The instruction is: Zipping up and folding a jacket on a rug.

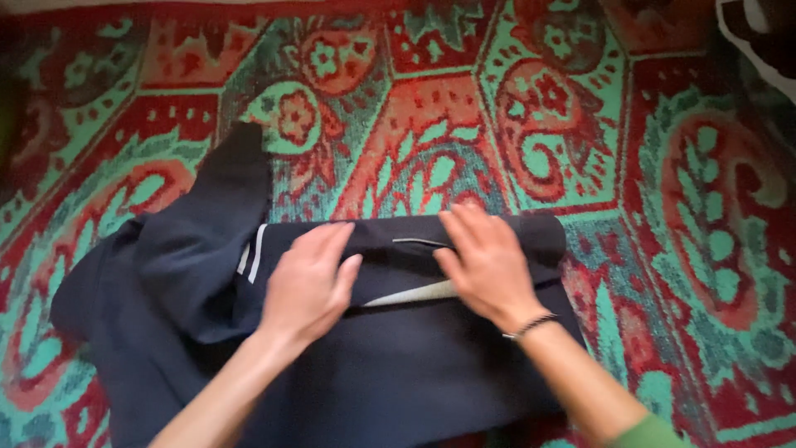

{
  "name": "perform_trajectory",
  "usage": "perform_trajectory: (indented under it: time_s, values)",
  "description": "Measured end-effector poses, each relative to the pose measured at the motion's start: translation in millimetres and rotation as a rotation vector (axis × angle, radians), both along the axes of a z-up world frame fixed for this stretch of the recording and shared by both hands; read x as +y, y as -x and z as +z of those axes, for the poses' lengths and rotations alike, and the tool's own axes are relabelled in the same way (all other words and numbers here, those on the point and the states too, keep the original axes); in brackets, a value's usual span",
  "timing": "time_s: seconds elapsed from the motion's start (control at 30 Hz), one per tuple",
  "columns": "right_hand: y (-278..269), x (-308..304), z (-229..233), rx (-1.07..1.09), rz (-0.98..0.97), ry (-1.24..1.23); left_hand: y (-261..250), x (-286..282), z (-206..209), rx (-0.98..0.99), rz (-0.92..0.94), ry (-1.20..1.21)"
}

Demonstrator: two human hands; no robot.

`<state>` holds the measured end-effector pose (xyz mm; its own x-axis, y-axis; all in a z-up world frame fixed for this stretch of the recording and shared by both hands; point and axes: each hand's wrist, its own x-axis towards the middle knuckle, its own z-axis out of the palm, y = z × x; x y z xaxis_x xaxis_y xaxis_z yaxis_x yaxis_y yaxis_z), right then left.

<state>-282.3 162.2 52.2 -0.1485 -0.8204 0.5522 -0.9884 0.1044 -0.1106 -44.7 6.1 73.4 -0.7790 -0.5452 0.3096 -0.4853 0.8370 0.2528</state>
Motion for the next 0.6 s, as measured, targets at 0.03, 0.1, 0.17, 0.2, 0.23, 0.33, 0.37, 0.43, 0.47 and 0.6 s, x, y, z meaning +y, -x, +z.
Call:
perform_trajectory:
  time_s: [0.03, 0.1, 0.17, 0.2, 0.23, 0.33, 0.37, 0.43, 0.47, 0.6]
  values:
    - [-1, -6, -10, 0.002, -0.004, 0.005, 6, -8, -14, 0.002, -0.004, 0.005]
    - [-8, -18, -33, 0.003, -0.1, -0.17, 12, -22, -44, -0.318, 0.11, -0.04]
    - [2, -15, -44, -0.042, -0.128, -0.229, -12, -38, -53, -0.346, 0.156, -0.043]
    - [7, -8, -50, -0.088, -0.172, -0.289, -21, -42, -59, -0.373, 0.187, -0.046]
    - [12, -9, -50, -0.085, -0.177, -0.292, -16, -43, -58, -0.37, 0.183, -0.049]
    - [10, -11, -47, -0.091, -0.192, -0.302, -18, -45, -48, -0.476, 0.188, -0.073]
    - [10, -10, -43, -0.09, -0.164, -0.356, -18, -46, -47, -0.491, 0.158, -0.048]
    - [3, -3, -35, -0.091, -0.126, -0.416, -26, -40, -48, -0.511, 0.136, -0.03]
    - [0, 1, -28, -0.027, -0.013, -0.35, -27, -40, -47, -0.483, 0.079, -0.032]
    - [-13, 15, -54, 0.118, 0.366, -0.065, -27, -43, -52, -0.501, 0.016, -0.008]
